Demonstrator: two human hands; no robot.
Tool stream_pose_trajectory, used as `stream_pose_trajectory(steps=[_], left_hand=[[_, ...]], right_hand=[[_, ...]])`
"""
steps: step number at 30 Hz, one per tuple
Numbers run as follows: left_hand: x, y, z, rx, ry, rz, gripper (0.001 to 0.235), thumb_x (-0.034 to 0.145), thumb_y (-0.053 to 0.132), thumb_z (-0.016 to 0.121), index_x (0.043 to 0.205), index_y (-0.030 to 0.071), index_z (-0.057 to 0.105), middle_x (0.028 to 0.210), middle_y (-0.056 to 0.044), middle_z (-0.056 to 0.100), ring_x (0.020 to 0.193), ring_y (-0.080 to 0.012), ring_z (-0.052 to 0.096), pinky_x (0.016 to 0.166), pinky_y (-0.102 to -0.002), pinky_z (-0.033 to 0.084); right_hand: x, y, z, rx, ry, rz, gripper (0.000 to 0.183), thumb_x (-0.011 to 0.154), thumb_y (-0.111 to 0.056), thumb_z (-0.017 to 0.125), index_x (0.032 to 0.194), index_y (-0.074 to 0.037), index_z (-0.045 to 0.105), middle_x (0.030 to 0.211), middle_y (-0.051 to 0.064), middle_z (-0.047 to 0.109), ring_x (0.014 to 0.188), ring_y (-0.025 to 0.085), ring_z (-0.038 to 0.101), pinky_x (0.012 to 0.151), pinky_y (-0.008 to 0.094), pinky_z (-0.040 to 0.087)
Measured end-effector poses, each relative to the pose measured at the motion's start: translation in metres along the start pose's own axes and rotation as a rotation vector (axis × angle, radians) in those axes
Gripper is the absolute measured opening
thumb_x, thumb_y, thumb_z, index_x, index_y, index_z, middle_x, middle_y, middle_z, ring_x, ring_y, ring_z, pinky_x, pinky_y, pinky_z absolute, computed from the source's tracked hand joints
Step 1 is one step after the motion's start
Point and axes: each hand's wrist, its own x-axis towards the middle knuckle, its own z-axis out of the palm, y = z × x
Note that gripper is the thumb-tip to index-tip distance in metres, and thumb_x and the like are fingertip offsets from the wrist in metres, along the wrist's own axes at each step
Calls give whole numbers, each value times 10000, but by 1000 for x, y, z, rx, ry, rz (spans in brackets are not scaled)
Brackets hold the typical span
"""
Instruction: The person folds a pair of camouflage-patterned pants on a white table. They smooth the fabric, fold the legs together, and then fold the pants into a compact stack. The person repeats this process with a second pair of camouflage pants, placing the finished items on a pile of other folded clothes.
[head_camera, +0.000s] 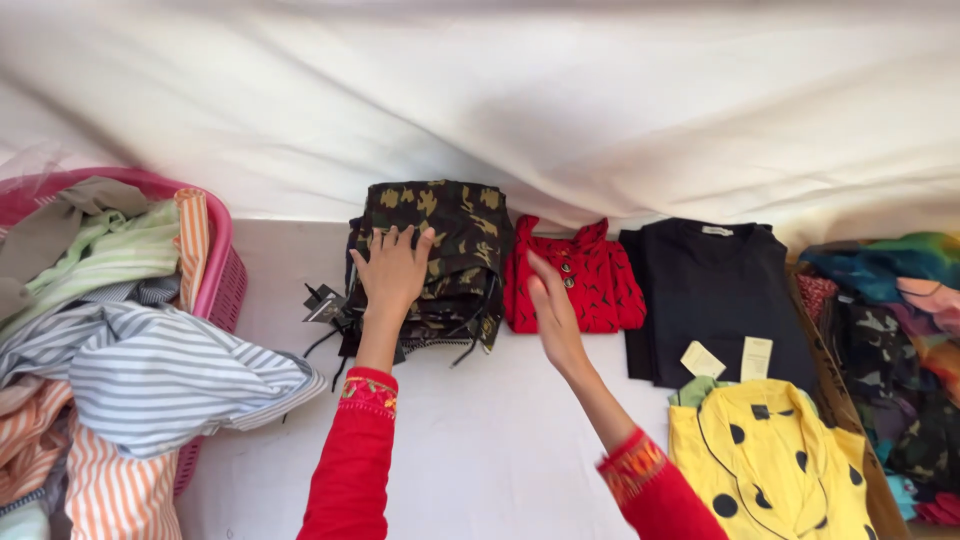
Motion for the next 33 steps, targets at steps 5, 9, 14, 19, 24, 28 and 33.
stream_pose_trajectory(steps=[5, 9, 14, 19, 24, 28, 33], left_hand=[[-106, 24, -26, -341, 376, 147, 583, 1089, 521, 371, 1464, 117, 562, 1553, -109, 522, 1522, -330, 355, 1245, -588, 216], [-223, 34, 29, -874, 749, 80, 535, 1127, 404, 449, 1556, 86, 408, 1616, -109, 435, 1505, -292, 428, 1241, -520, 358], [-261, -20, 69, -820, 894, -189, 727, 1084, 366, 514, 1638, 90, 133, 1669, -191, 317, 1424, -335, 492, 1138, -488, 466], [-248, -85, 24, -914, 1264, -399, 856, 1078, 435, 552, 1657, 165, -17, 1598, -214, 460, 1298, -314, 666, 973, -419, 601], [-286, 12, 128, -730, 838, -249, 627, 1100, 269, 518, 1638, 101, 242, 1737, -205, 211, 1525, -367, 380, 1166, -463, 447], [-339, 88, 218, -627, 503, -141, 633, 1050, 314, 547, 1576, 40, 322, 1668, -139, 328, 1527, -306, 367, 1230, -474, 329], [-376, 142, 276, -246, 27, 50, 607, 1047, 416, 473, 1603, 238, 307, 1689, -64, 217, 1545, -276, 212, 1222, -555, 140]], right_hand=[[-137, 88, -48, 181, 23, 319, 653, 1041, -547, 339, 1497, -102, 477, 1527, 102, 526, 1440, 236, 465, 1167, 435, 379], [-211, 122, -58, 210, 92, 645, 676, 1014, -591, 295, 1477, -145, 506, 1427, 93, 623, 1326, 236, 585, 1095, 443, 479], [-236, 101, -35, 113, -73, 759, 619, 995, -550, 364, 1506, -213, 455, 1325, 80, 692, 1198, 226, 670, 1037, 414, 519], [-256, 126, -64, -26, -203, 603, 593, 959, -390, 590, 1509, -229, 438, 1276, 58, 709, 1074, 190, 680, 969, 375, 532], [-254, 175, -138, -102, -73, 564, 477, 984, -256, 581, 1456, -205, 539, 1178, 15, 737, 925, 140, 669, 857, 311, 562], [-265, 233, -246, -56, -32, 455, 439, 995, -152, 576, 1432, -156, 618, 1154, 67, 723, 1010, 127, 649, 843, 307, 513], [-257, 204, -372, -288, 196, 497, 317, 999, -156, 579, 1281, -117, 718, 1091, 30, 773, 992, 137, 692, 838, 303, 541]])
